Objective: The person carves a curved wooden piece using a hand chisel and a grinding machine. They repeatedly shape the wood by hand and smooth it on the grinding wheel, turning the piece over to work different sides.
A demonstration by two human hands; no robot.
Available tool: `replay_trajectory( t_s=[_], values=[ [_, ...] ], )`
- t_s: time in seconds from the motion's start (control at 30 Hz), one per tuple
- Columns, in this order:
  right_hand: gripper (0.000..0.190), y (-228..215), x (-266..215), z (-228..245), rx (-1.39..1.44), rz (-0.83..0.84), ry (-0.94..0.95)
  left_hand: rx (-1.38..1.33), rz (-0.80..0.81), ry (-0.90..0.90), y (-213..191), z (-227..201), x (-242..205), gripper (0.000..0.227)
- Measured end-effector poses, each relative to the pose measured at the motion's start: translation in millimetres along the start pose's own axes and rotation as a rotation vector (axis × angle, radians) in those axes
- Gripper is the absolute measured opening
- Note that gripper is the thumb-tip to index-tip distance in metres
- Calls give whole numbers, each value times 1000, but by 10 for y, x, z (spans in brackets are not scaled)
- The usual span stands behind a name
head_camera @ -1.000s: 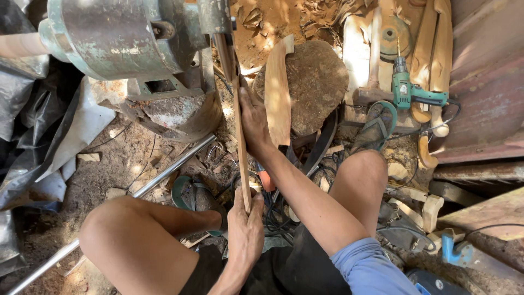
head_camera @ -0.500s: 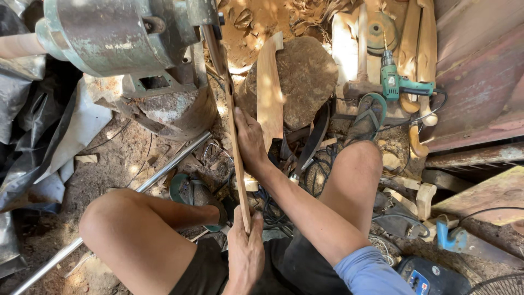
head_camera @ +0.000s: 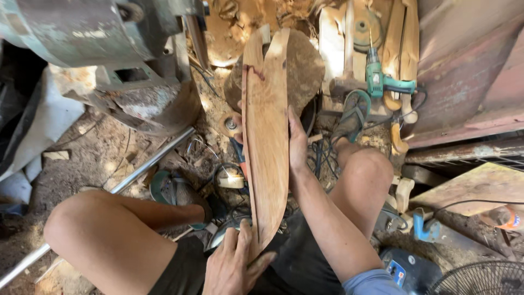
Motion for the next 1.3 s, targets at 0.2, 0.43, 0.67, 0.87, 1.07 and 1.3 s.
replay_trajectory(
  t_s=[0.2,0.43,0.67,0.87,1.07,1.3],
  values=[
    [76,-130,-4,192,-116,4,-58,112,-146,15,-708,680,794,19],
    [81,-45,-14,114,-189,-42,-42,474,-2,-560,-1399,2661,2524,62],
    [83,4,63,6,-166,-86,18,440,-189,-781,-1403,2853,3046,78],
    [81,-170,87,-24,-150,-75,-42,639,-342,-565,-1368,3110,3092,75],
    [79,-92,137,-101,-67,-13,13,567,-421,-410,-1280,3268,3038,47],
    [79,-20,-21,8,30,157,30,500,-515,-266,-1314,3186,2980,38]
  ],
)
Point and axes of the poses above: each hand's wrist, its own x-axis towards the middle knuckle, its own y-axis out of the palm, z = x × y, the point moved 3 cm from there along x, towards the middle knuckle, and after that the axes turned 4 degrees about x, right-handed, at the moved point
